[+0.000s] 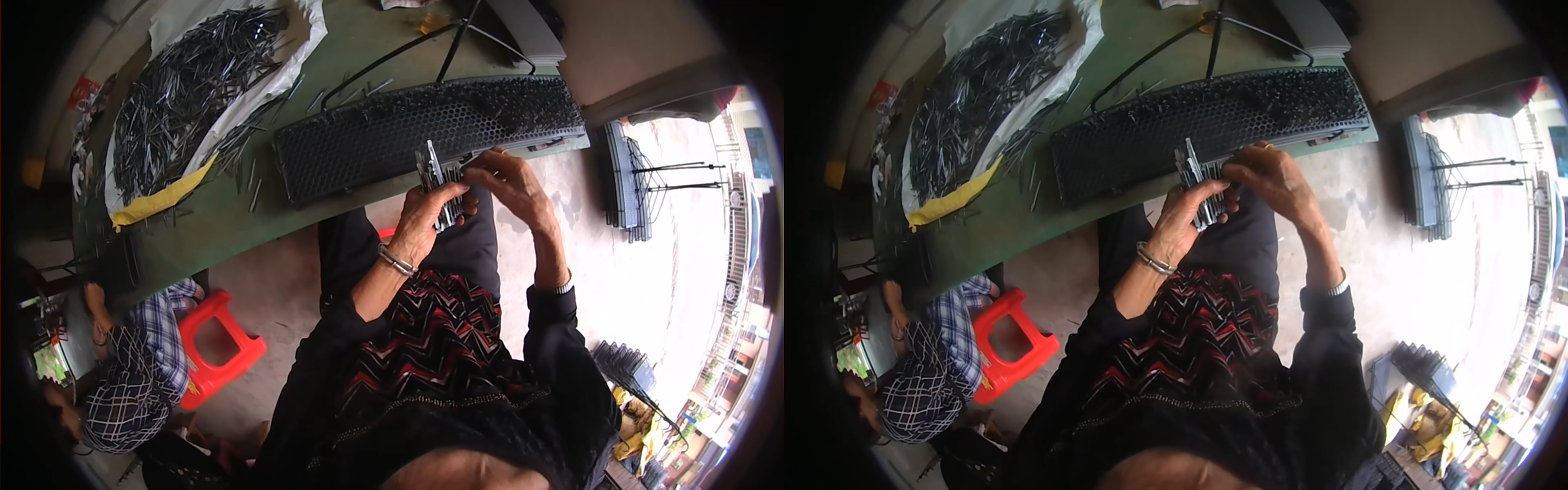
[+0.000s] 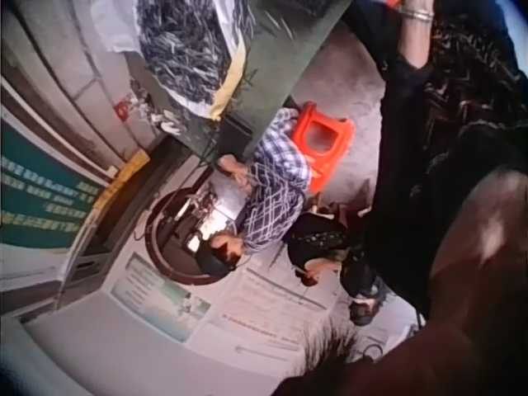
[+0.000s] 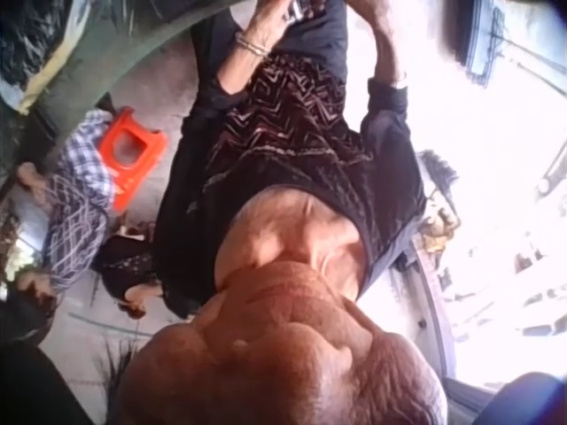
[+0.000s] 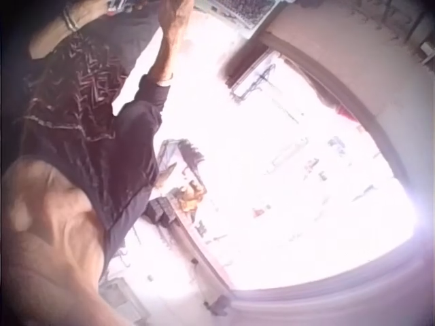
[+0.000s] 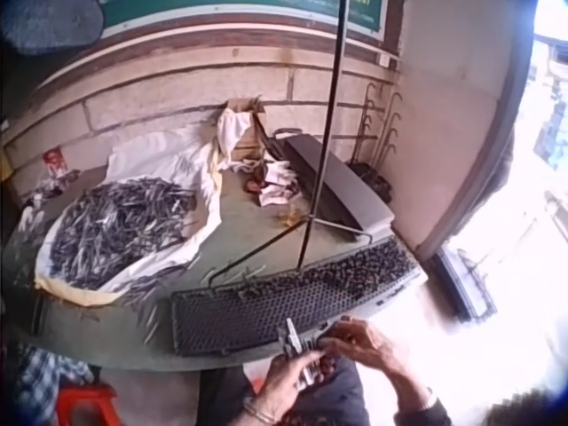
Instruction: Assembling metal rods into a perforated grid.
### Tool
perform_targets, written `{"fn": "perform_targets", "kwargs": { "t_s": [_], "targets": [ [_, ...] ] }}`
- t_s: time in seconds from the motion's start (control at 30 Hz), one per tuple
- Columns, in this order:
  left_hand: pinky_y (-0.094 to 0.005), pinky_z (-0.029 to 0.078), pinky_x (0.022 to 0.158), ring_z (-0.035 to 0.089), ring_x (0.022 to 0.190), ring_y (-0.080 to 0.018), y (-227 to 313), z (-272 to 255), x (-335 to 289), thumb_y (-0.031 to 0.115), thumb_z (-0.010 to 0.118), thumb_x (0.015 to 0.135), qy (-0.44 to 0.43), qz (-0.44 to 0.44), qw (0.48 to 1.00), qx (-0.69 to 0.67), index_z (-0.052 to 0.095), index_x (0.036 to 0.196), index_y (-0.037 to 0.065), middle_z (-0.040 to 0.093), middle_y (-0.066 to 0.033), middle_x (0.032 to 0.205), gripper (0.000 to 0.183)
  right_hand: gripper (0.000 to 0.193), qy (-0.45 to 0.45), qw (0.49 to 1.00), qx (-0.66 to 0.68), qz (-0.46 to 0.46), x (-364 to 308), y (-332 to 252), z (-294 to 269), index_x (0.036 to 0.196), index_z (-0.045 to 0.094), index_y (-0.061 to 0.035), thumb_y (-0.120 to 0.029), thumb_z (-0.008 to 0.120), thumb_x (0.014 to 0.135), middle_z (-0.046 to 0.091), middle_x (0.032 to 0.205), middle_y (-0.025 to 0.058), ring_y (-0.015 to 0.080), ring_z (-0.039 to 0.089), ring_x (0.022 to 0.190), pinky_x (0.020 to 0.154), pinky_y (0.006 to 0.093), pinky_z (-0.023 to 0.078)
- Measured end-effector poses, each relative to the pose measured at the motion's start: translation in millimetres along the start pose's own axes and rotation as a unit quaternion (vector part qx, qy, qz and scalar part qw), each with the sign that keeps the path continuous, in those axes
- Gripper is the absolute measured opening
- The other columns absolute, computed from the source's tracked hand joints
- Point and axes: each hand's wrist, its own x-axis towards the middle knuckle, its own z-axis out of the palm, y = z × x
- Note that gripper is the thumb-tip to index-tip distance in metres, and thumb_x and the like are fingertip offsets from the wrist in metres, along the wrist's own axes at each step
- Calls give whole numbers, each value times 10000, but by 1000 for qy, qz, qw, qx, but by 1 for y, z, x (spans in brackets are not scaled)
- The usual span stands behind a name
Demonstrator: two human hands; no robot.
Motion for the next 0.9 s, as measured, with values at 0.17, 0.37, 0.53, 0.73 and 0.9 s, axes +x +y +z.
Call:
{"fn": "perform_targets", "kwargs": {
  "t_s": [0.17, 0.37, 0.53, 0.73, 0.9],
  "targets": [
    [-281, 507, 590, 685, 770, -190, -1, 2, 4, 186, 655, 824, -12, 1, 999, 32, 640, 954, 16, 695, -96, 845, 214, 100, -29, 992, 113, 55, -5, 13, 1, 895, 610, 4, -86, 570, 880, 624, 775, 99, 143, 607, 683, 642, 267, 474],
    [-297, 541, 603, 686, 772, -205, 6, 8, 10, 170, 672, 812, 3, -25, 997, -77, 633, 921, 24, 691, -113, 832, 186, 67, 355, 920, -161, -40, 12, 20, -10, 929, 564, -36, -91, 554, 892, 644, 762, 97, 180, 631, 668, 607, 304, 477],
    [-292, 531, 587, 664, 722, -182, 2, 8, 15, 171, 680, 819, 2, -36, 997, -63, 627, 949, 37, 680, -103, 810, 194, 65, 409, 876, -243, -75, 40, 64, -20, 945, 552, -54, -95, 550, 894, 631, 777, 136, 281, 634, 707, 619, 361, 475],
    [-268, 509, 564, 650, 706, -158, 4, 9, 11, 186, 684, 824, 5, -28, 1000, -12, 619, 969, 49, 678, -100, 824, 210, 56, 395, 880, -245, -97, 46, 65, -21, 929, 571, -62, -94, 551, 888, 620, 798, 158, 338, 620, 737, 638, 399, 470],
    [-258, 503, 561, 659, 722, -171, 6, 13, 7, 180, 690, 813, 10, -35, 999, -20, 616, 959, 45, 680, -106, 826, 212, 62, 375, 897, -226, -63, 46, 67, -17, 926, 595, -82, -110, 567, 878, 611, 812, 124, 301, 619, 757, 641, 397, 471]
  ]
}}
